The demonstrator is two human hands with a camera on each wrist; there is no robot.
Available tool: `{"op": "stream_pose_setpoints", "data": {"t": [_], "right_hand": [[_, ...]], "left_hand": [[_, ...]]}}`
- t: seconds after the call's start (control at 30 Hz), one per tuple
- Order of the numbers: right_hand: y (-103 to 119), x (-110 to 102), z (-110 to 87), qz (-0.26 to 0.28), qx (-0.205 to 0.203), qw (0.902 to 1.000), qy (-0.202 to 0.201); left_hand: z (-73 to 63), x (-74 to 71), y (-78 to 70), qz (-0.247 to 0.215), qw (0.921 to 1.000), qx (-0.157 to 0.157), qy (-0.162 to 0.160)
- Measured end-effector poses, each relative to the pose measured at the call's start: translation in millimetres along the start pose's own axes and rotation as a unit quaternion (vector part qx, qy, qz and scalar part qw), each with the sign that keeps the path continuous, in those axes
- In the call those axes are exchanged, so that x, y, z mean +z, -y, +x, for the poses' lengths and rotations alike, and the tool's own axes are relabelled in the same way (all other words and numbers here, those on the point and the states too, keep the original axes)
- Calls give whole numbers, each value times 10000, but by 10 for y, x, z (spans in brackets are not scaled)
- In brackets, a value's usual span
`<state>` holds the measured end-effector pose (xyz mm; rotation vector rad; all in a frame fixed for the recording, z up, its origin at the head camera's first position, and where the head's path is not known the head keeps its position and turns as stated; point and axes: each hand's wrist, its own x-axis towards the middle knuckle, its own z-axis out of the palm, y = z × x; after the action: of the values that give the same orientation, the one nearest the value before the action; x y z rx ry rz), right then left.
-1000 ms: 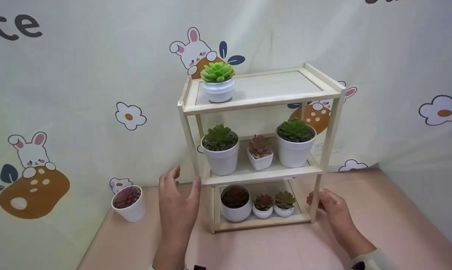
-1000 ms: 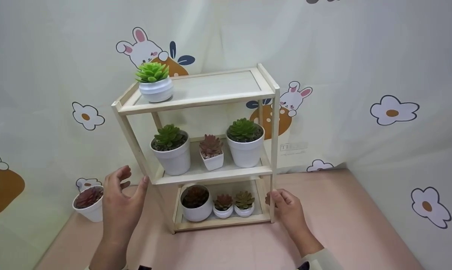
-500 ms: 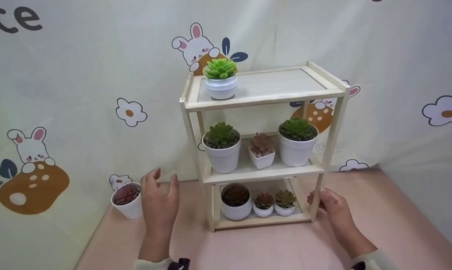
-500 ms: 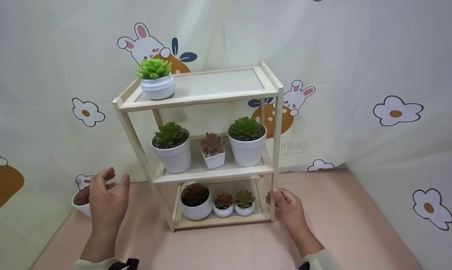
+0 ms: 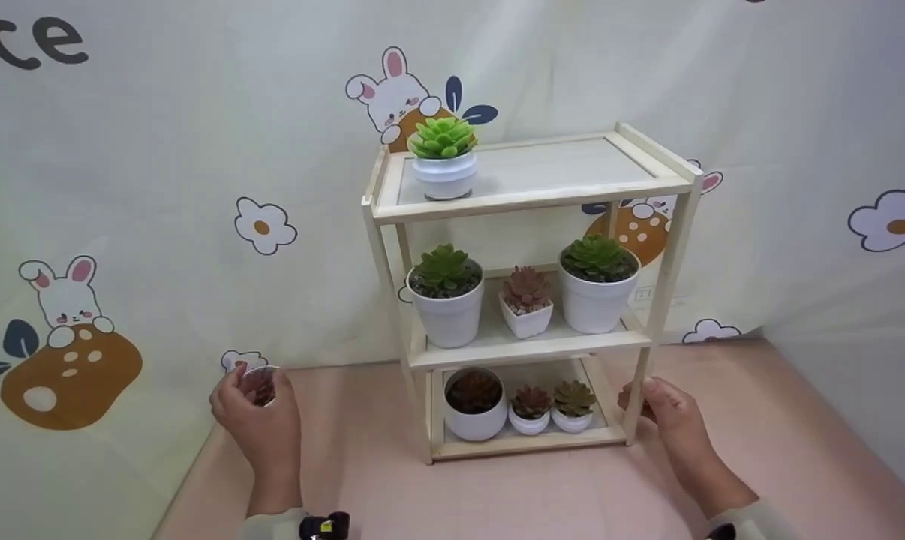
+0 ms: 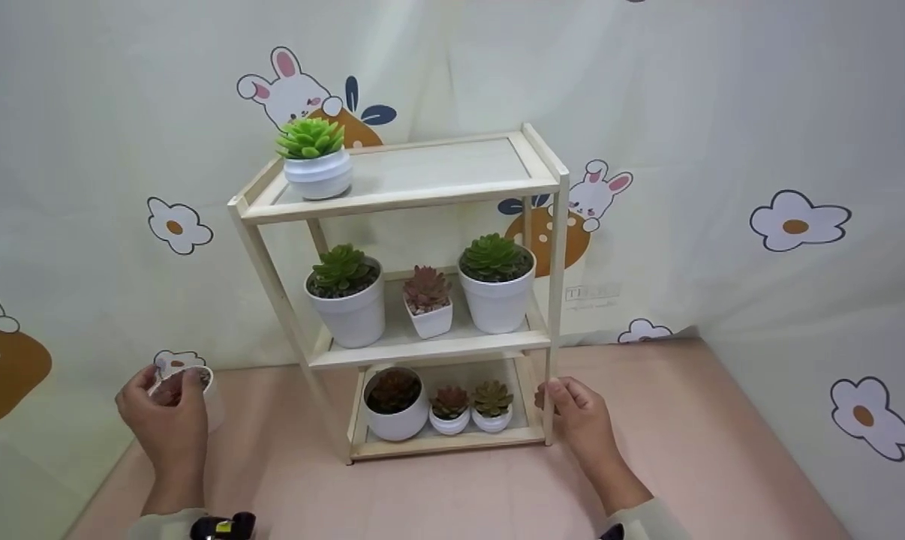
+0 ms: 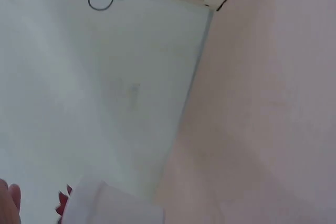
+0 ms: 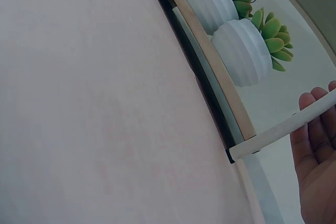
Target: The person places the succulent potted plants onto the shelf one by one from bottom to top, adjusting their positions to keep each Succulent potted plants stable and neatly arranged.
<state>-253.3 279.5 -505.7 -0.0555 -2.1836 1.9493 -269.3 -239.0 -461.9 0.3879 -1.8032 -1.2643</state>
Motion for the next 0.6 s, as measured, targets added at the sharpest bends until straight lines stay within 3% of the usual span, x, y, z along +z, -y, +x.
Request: {"op": "stream_pose_setpoints", "data": {"t": [0.17, 0.4, 0.6], "right_hand": [[-3, -3, 0, 56, 4, 10000, -36], [0, -4, 16, 53, -5, 10000, -49], [-1, -1, -2, -39, 50, 10000, 31]], "left_hand": [[76, -12, 215, 170, 9990, -318, -274], [129, 4, 487, -41, 9888, -1488, 93], [143, -3, 648, -170, 9817, -1882, 230]]}}
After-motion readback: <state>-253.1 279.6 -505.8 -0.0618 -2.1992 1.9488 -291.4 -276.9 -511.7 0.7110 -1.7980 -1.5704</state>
